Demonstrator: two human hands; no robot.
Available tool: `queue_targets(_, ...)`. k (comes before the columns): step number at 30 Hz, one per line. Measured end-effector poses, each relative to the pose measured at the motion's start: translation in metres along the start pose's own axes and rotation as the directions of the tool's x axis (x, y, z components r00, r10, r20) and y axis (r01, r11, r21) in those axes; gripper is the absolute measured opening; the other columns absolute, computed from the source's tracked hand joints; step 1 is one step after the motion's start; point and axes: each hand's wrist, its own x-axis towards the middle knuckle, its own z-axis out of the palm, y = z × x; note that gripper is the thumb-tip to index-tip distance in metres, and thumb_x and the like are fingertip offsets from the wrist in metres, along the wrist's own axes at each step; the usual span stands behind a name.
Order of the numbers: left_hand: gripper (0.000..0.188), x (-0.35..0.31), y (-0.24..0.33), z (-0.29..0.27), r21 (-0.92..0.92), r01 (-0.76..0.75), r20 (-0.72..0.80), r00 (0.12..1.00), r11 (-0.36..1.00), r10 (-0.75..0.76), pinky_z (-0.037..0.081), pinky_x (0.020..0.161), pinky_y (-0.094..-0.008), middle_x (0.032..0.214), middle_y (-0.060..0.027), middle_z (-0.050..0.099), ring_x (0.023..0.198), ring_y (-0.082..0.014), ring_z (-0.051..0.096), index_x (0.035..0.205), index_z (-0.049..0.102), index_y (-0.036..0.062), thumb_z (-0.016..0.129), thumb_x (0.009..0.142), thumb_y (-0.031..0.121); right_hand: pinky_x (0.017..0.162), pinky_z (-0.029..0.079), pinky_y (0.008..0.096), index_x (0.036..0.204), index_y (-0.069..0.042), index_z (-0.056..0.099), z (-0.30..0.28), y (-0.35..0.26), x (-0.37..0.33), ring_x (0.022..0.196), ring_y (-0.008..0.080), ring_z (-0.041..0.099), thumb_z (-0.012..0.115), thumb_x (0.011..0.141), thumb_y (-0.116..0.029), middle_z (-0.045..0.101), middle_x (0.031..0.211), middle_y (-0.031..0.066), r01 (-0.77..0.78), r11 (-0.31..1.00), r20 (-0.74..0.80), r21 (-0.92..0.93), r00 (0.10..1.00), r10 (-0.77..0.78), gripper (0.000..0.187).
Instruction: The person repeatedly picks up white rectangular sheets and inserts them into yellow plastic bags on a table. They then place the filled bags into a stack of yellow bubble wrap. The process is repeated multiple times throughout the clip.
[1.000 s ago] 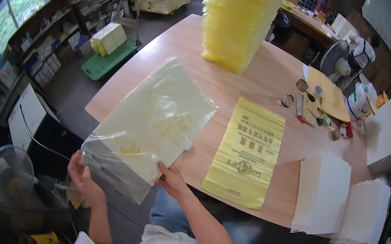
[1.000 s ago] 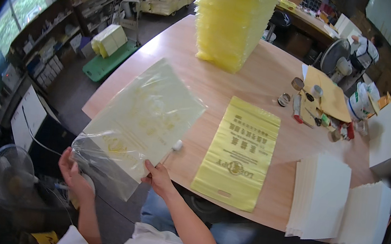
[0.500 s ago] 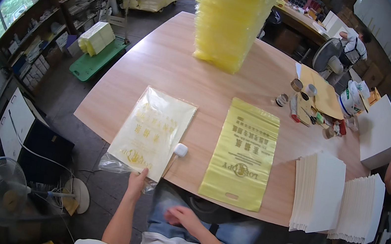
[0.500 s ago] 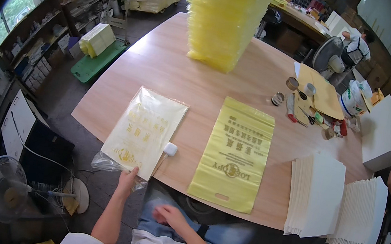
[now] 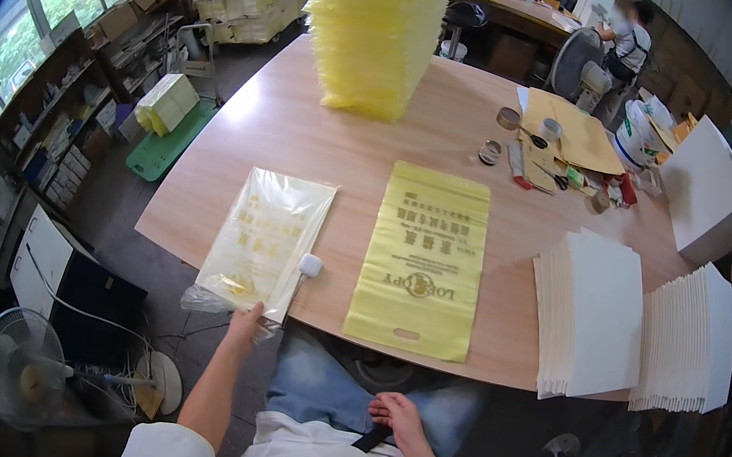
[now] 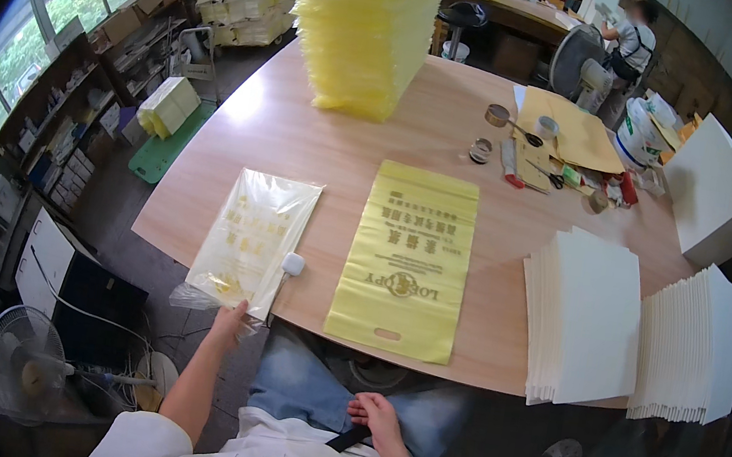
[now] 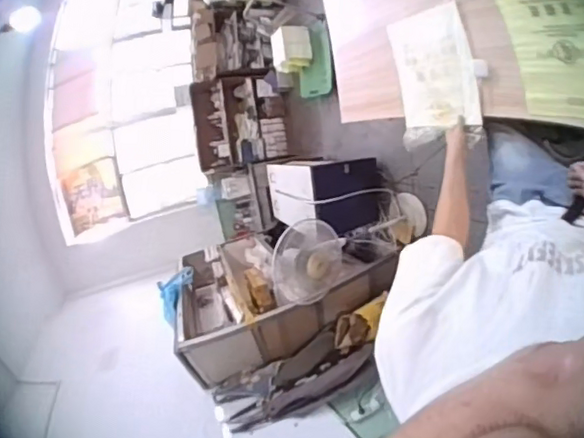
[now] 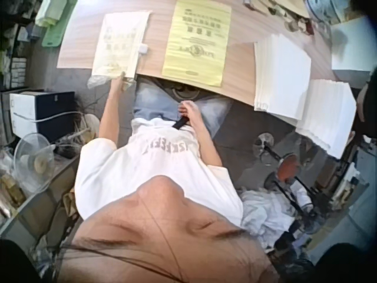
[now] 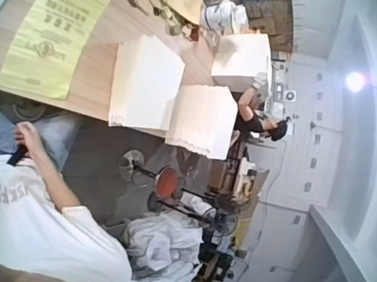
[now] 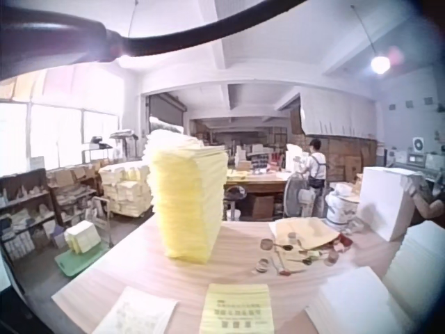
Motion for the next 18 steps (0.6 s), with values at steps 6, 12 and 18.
queue_targets(6,0.034,0.008,0.000,-0.015,0.067,0.069,-0.026,0.997,0.995,-0.067,0.055,0.068,-0.0358,0.097,-0.0084,0.065,0.079,-0.0201,0.065,0.118,0.055,0.0014,0.066,0.093,0.021,0.070,0.053,0.0277,0.108,-0.003,0.061,-0.019,0.005,-0.003,0.084,0.0162,0.066,0.057,0.098,-0.024,0.068,0.099,0.0098,0.055,0.991,0.056,-0.123,0.997,-0.048,0.024)
queue_targets(12,0.023,-0.016,-0.042,-0.031,-0.124,0.022,-0.149,0.988,0.992,-0.040,0.046,0.049,-0.0317,0.078,-0.0042,0.060,0.060,-0.0152,0.058,0.099,0.058,0.0052,0.069,0.089,0.023,0.070,0.057,0.0309,0.108,0.001,0.059,-0.051,0.007,-0.022,0.082,0.0217,0.068,0.054,0.099,-0.018,0.068,0.096,0.0143,0.083,0.980,-0.015,0.184,0.997,-0.081,0.022)
queue_targets(18,0.019,-0.026,-0.078,-0.075,-0.300,0.155,-0.231,0.946,0.941,-0.229,0.046,0.050,-0.0317,0.074,-0.0016,0.052,0.062,-0.0175,0.058,0.098,0.055,0.0075,0.067,0.086,0.015,0.069,0.057,0.0316,0.107,0.001,0.059,-0.034,-0.001,-0.015,0.082,0.0225,0.068,0.053,0.099,-0.017,0.067,0.096,0.0148,0.061,0.988,-0.024,0.144,0.998,-0.058,0.021)
